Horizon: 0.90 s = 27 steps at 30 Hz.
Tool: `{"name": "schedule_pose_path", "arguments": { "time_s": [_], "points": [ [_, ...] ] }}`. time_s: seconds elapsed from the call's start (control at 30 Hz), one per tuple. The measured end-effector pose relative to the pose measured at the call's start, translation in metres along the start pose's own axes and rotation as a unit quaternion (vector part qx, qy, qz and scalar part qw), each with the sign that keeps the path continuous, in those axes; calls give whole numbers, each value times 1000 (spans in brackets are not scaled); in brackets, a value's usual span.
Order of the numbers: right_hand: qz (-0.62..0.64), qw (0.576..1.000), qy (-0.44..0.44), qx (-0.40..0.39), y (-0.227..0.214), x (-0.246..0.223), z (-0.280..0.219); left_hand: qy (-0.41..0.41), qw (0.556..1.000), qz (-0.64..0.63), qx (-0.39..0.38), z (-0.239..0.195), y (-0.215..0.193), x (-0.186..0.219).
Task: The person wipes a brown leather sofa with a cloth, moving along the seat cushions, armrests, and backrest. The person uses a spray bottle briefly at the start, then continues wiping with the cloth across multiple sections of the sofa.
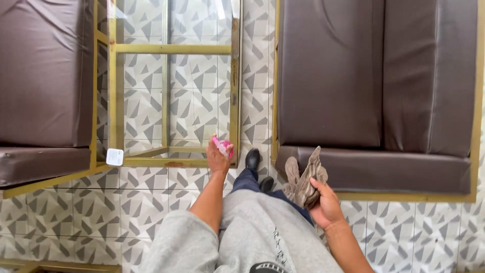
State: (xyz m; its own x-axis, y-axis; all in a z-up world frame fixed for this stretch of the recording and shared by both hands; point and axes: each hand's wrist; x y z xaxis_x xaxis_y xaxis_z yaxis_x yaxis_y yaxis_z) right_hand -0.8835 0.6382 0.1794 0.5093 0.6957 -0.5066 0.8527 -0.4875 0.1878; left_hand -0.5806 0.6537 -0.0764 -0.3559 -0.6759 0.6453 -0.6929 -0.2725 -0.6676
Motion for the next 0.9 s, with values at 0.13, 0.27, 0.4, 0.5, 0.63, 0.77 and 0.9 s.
{"name": "schedule_pose_path", "arguments": {
  "time_s": [0.13, 0.27, 0.4, 0.5, 0.63, 0.77, 0.9],
  "points": [
    [-40, 998, 38, -23, -1, -12, 27, -12, 1000, 8, 26, 3, 6, 0],
    [-47, 996, 64, -46, -6, -16, 50, 6, 996, -26, 79, -2, 13, -10],
    [-64, 994, 78, -51, 0, -22, 52, 0, 998, -17, 65, -8, 19, -33],
    [-41, 998, 28, -44, -24, -29, 73, 11, 996, -49, 73, -18, 14, -24],
    [-90, 965, -246, -25, -57, -70, 73, -119, 980, -116, 111, -44, 19, -19],
    [-356, 755, -551, -5, -65, -88, 59, -423, 871, -216, 125, -56, 96, -42],
    [-552, 511, -658, -13, -87, -35, 107, -242, 914, -224, -235, -89, 99, 41]
  ]
}}
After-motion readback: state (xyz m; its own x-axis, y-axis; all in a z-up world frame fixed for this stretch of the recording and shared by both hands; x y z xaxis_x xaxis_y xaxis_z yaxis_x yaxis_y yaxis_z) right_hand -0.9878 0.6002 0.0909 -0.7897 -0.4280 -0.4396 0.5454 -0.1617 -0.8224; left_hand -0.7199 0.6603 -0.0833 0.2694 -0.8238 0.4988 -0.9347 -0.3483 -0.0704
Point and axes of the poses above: each hand's wrist, its own z-axis towards the middle knuckle, its own y-axis out of the palm, x = y × z, and after that the axes turned 6 degrees about -y, right-handed
